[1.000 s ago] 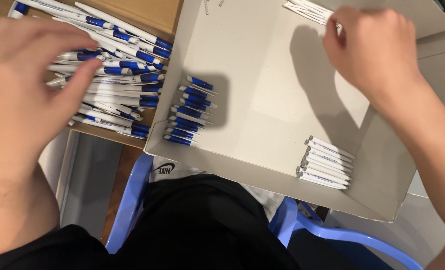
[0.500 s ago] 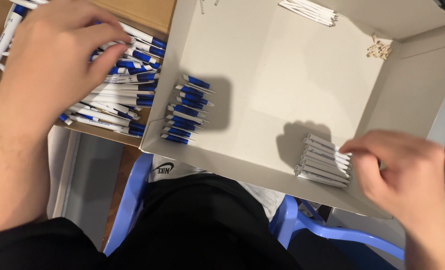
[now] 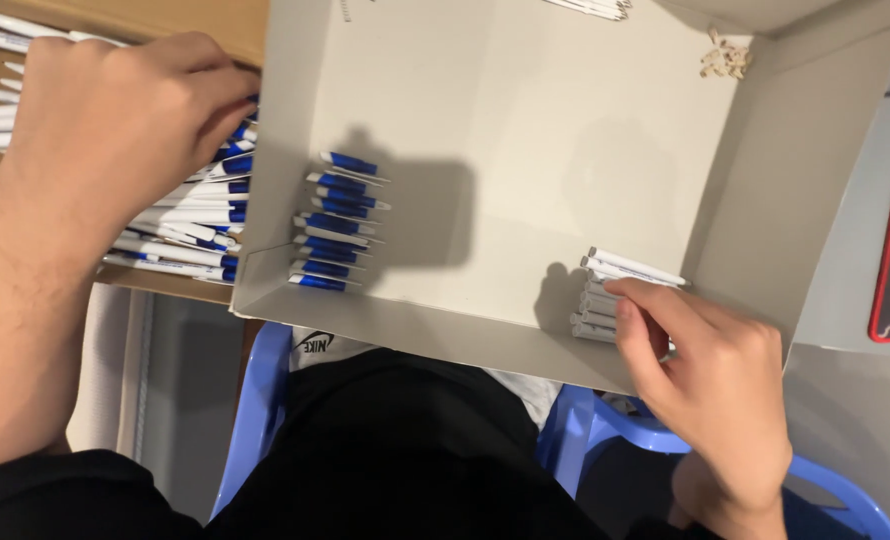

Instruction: Disassembling ballpoint pens and sorting the components including barrels, caps, ink refills, and springs into separate piles inside a cardboard box.

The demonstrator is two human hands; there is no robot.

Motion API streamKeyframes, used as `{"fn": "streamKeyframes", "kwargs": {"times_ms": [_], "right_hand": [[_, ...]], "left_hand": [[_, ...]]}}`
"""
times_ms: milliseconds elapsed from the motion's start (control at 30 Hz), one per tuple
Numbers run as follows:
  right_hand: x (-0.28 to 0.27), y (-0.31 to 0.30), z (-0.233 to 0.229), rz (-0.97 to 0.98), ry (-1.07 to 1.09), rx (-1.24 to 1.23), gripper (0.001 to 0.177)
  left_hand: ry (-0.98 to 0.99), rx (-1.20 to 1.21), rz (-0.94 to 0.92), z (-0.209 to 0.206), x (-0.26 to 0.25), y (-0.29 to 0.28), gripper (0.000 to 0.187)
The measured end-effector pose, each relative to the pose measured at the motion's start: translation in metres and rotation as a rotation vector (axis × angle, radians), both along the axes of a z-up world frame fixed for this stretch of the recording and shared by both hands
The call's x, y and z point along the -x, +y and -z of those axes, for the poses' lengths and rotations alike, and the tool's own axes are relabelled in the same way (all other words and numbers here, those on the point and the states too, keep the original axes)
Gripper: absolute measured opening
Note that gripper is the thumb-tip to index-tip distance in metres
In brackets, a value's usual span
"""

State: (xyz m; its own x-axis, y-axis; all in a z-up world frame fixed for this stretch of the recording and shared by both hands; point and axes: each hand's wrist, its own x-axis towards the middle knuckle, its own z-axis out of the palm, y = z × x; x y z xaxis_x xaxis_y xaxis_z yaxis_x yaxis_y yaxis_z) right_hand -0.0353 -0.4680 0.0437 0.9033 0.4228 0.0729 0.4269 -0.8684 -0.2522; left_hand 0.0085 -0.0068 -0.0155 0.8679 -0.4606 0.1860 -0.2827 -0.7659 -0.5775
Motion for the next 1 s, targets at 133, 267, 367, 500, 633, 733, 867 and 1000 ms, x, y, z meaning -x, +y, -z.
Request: {"fn": "streamKeyframes", "kwargs": {"times_ms": [133,267,367,500,633,733,867,1000], "right_hand": [[-0.008,0.006,-0.004,0.003,0.006,-0.043,0.018],[-0.012,0.004,-0.003,-0.039,0.002,-0.086,0.016],[-0.014,0.002,-0.001,-0.075,0.014,-0.103,0.016],[-0.014,0.000,0.001,-0.115,0.000,-0.116,0.015],[-0.015,-0.003,0.002,-0.101,-0.003,-0.124,0.015],[-0.014,-0.004,0.003,-0.105,-0.017,-0.146,0.015],[-0.014,-0.005,0.004,-0.113,-0.039,-0.153,0.015],[-0.015,-0.007,0.006,-0.140,-0.049,-0.146,0.014]], "left_hand": [[-0.007,-0.072,0.015,0.004,-0.001,-0.003,0.018],[0.077,-0.029,0.001,0.013,-0.003,0.001,0.035],[0.145,0.025,-0.004,0.021,-0.009,0.003,0.036],[0.196,0.124,0.039,0.018,-0.017,0.002,0.031],[0.162,0.134,0.083,0.025,-0.020,0.006,0.027],[0.250,0.123,-0.032,0.025,-0.017,0.008,0.052],[0.230,-0.131,-0.155,0.029,-0.015,0.016,0.041],[0.162,-0.369,-0.135,0.031,-0.015,0.023,0.047]]}}
